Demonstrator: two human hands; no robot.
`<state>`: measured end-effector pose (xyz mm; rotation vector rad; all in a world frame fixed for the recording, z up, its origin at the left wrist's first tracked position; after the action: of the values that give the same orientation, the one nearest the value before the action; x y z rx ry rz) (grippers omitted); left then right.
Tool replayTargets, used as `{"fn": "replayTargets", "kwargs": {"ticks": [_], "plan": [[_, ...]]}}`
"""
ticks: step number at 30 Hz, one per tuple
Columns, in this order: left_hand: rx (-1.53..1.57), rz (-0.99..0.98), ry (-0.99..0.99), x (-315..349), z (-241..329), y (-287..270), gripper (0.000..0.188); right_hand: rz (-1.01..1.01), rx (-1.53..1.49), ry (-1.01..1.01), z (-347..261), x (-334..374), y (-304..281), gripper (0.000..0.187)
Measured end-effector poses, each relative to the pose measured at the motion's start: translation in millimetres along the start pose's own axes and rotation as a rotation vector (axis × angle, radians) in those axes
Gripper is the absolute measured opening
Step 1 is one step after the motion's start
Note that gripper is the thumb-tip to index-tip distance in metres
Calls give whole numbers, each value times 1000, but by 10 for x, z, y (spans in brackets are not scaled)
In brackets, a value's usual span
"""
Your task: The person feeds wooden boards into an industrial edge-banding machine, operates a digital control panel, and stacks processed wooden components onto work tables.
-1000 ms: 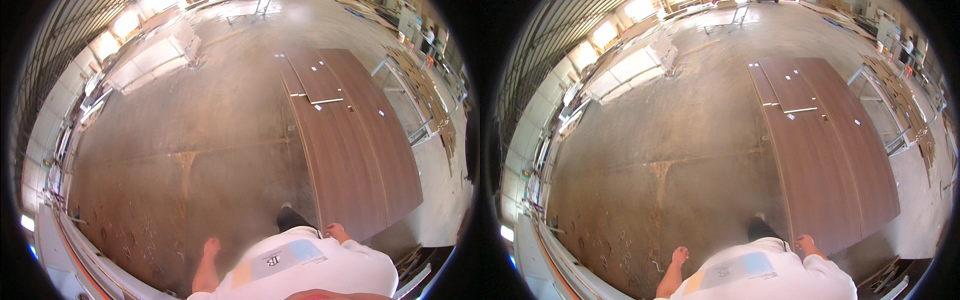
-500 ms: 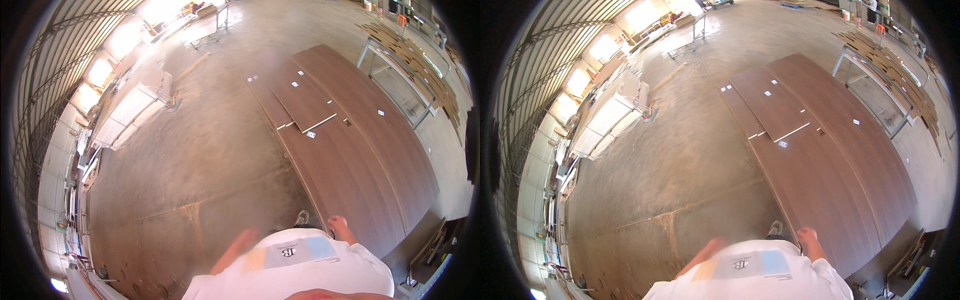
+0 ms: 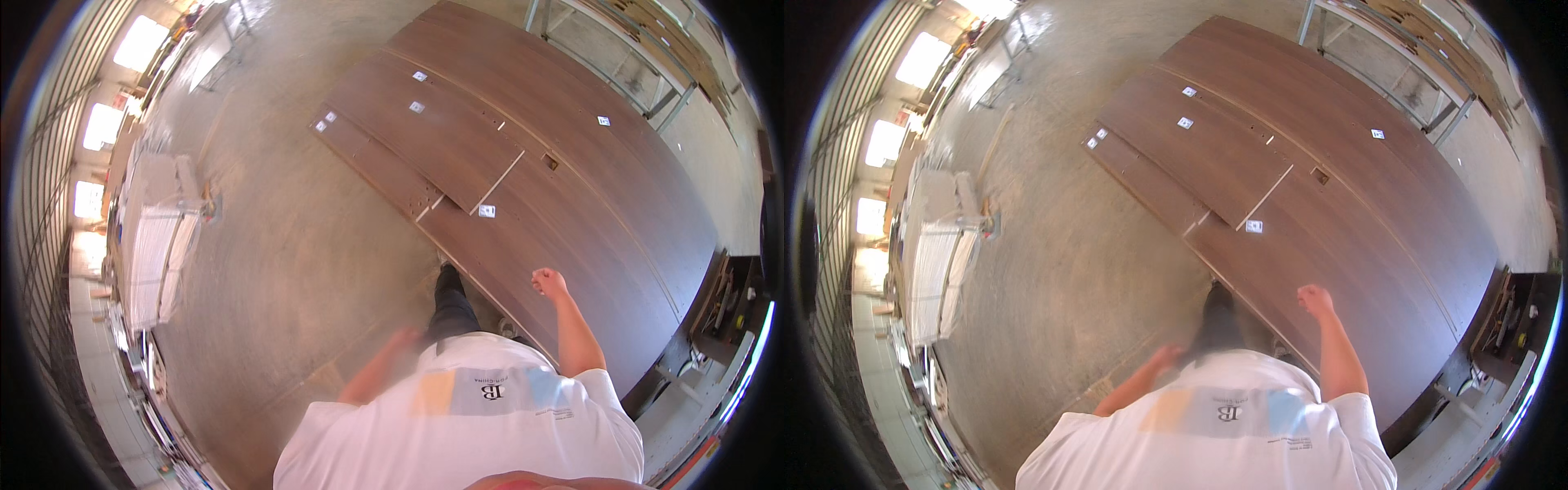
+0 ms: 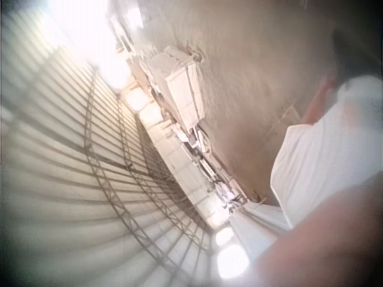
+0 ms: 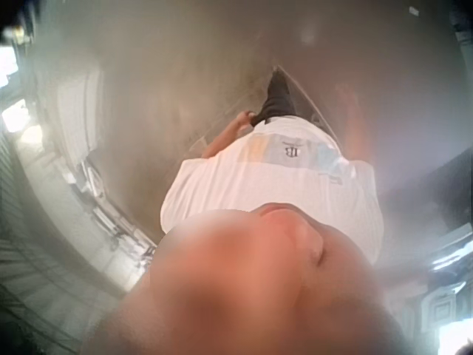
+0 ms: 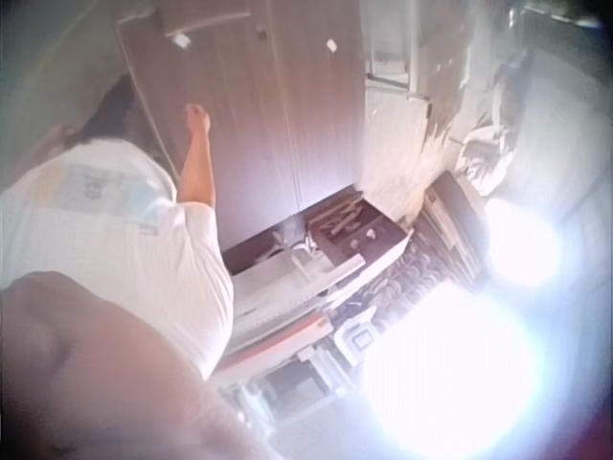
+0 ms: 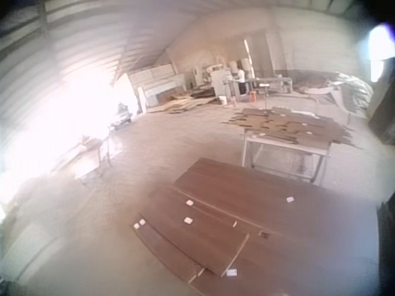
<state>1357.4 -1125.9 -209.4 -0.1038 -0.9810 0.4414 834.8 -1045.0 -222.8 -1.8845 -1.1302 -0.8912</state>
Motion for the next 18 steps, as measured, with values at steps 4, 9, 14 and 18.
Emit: {"fn": "replayTargets", "kwargs": {"ticks": [4,9,14,18], "plan": [[-421,55,47,-801,-473,-843,34,41,-18,98,-425,-431,438,25],[-11,170,-15,-1012,400,-1770,30,-114,-115,193,-1332,-1321,1123,39],[64,45,-2,-1229,975,-2050,34,171,-350,332,-1836,-2365,1390,66],[79,-54,3,-1467,1256,-2101,35,190,-464,268,-1813,-2581,1468,61]]}}
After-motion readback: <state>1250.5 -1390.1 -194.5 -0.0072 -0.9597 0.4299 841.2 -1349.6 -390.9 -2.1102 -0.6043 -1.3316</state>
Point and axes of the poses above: each hand's wrist, its own x-axis away from the middle knuckle, its own y-axis out of the palm, z = x × y, the point moved 9 cm from there along -x, towards the middle knuckle, and after that the axes turned 10 degrees about y, right-handed, at the moved point
